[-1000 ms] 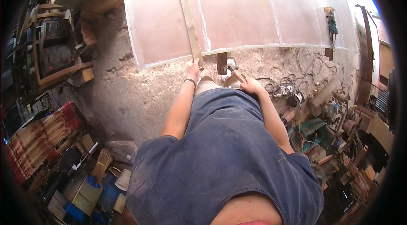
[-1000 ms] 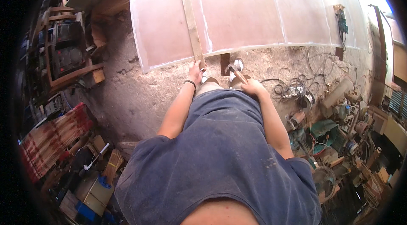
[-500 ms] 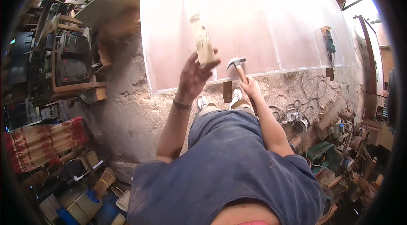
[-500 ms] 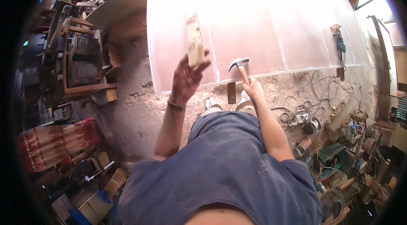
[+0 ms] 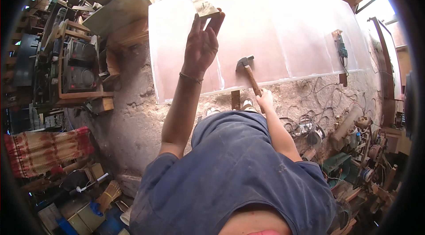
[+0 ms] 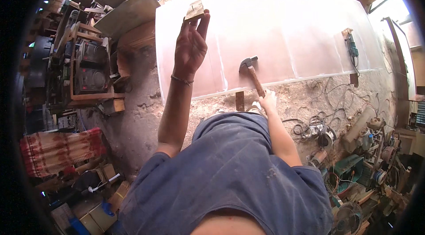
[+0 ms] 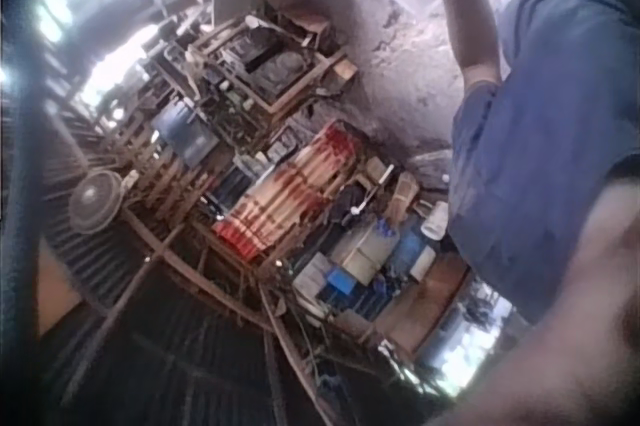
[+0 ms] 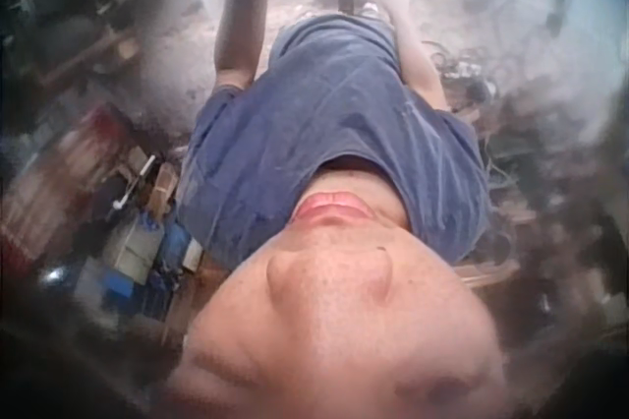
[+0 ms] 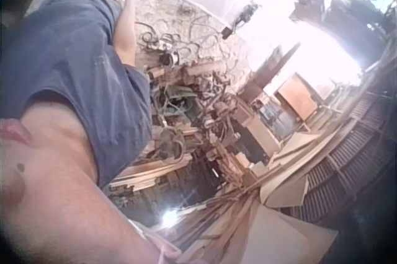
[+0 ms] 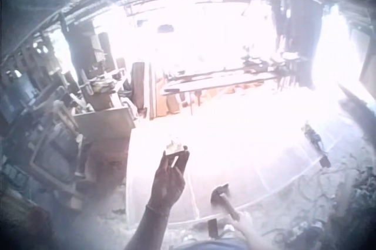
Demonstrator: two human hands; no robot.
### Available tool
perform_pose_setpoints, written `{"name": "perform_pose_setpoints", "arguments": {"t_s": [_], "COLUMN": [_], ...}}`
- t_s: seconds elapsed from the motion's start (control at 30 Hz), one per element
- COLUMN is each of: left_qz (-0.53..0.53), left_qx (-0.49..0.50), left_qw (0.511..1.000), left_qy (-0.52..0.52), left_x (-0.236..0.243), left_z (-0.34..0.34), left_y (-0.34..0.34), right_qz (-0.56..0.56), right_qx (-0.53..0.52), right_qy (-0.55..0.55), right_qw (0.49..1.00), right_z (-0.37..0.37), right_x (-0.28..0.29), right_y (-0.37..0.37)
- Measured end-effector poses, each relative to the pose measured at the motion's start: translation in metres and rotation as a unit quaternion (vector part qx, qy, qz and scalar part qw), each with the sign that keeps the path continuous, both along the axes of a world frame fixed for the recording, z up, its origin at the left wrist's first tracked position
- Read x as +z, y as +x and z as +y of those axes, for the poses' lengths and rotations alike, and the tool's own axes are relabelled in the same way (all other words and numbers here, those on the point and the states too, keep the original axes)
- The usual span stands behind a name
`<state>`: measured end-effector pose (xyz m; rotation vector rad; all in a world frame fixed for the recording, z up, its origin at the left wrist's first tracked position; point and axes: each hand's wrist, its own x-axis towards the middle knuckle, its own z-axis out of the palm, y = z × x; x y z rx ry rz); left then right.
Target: Measure and hammer wooden strips onto a larger wooden panel using a hammer and a trimmer.
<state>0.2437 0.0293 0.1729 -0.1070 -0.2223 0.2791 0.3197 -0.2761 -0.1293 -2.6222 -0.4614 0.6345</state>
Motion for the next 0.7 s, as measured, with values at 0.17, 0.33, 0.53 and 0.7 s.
{"name": "perform_pose_setpoints", "arguments": {"t_s": [0.17,0.33,0.53,0.7], "left_qz": [0.005,0.017,-0.009,-0.009], "left_qx": [0.011,0.026,0.016,0.021], "left_qw": [1.000,0.999,1.000,1.000], "left_qy": [0.010,0.017,0.020,0.001], "left_x": [-0.002,-0.002,-0.001,0.000], "left_z": [0.002,0.003,0.004,0.000], "left_y": [0.005,0.002,0.003,0.010], "right_qz": [0.016,0.025,0.069,0.097], "right_qx": [0.001,0.015,-0.001,0.000], "right_qy": [-0.007,0.010,0.005,0.013], "right_qw": [1.000,1.000,0.998,0.995], "right_z": [-0.018,-0.024,-0.025,-0.024], "right_x": [-0.012,-0.023,-0.027,-0.021], "right_y": [0.006,0.011,0.014,0.016]}}
